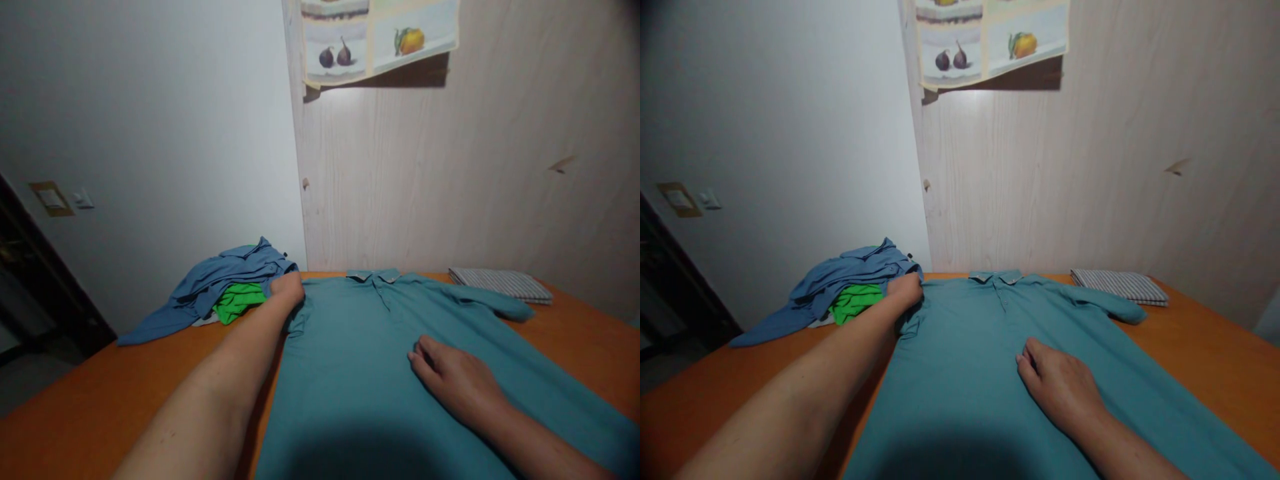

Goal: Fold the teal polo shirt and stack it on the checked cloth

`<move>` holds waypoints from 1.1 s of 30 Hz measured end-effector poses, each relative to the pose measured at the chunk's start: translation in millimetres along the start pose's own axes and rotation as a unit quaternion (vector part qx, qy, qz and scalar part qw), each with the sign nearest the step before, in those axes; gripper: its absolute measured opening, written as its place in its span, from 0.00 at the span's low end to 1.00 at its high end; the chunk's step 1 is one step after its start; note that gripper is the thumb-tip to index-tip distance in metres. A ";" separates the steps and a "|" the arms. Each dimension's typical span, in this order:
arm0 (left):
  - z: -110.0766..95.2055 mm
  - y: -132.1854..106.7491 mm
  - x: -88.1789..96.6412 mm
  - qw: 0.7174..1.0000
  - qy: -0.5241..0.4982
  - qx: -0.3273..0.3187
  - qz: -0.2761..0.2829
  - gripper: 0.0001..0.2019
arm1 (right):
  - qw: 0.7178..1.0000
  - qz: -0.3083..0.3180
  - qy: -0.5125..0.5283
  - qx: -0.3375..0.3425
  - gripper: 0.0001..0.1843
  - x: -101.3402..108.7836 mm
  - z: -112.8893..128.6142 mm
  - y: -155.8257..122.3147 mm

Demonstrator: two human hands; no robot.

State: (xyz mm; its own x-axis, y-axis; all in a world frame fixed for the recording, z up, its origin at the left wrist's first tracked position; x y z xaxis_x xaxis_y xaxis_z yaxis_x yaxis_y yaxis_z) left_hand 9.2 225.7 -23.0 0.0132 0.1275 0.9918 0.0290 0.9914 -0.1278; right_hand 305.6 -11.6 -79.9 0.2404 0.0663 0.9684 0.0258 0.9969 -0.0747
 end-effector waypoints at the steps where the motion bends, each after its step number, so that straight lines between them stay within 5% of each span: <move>1: 0.3 -0.3 0.6 1.000 0.000 0.002 -0.015 0.14 | 1.000 0.000 0.000 -0.001 0.13 -0.1 -0.2 0.2; 9: -11.2 -27.9 -6.8 0.996 0.000 -0.053 -0.076 0.15 | 1.000 0.001 -0.003 0.001 0.13 2.6 2.9 -1.5; 13: -13.1 -55.9 -8.2 0.993 -0.014 -0.102 -0.056 0.12 | 1.000 0.002 -0.010 0.001 0.13 4.3 3.7 -2.3; 25: 47.6 -135.4 -21.7 0.988 -0.082 -0.124 0.049 0.09 | 0.998 0.004 -0.059 -0.014 0.18 7.9 4.7 -0.1; 28: 43.2 -163.8 -29.6 0.988 -0.088 -0.116 0.055 0.10 | 0.996 -0.001 -0.085 -0.018 0.19 7.3 7.4 -0.8; 33: 20.6 -212.7 -44.7 0.984 -0.033 -0.172 -0.020 0.14 | 0.995 0.037 -0.097 -0.006 0.19 15.3 14.1 -3.0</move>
State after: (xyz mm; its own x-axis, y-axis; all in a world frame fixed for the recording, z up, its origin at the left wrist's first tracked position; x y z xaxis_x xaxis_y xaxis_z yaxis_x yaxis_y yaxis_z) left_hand -18.1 9.8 -40.0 -0.0594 0.1009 0.9931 0.3655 0.9280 -0.0724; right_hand 295.5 -13.0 -61.5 0.0509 0.1487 0.9876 0.0274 0.9883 -0.1502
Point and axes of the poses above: each hand's wrist, its own y-axis towards the middle knuckle, its own x-axis out of the back of the hand, z = x × y, the point moved 1 cm from there along y, towards the middle knuckle, and after that the axes turned 15 degrees about z, right-handed, at the moved point
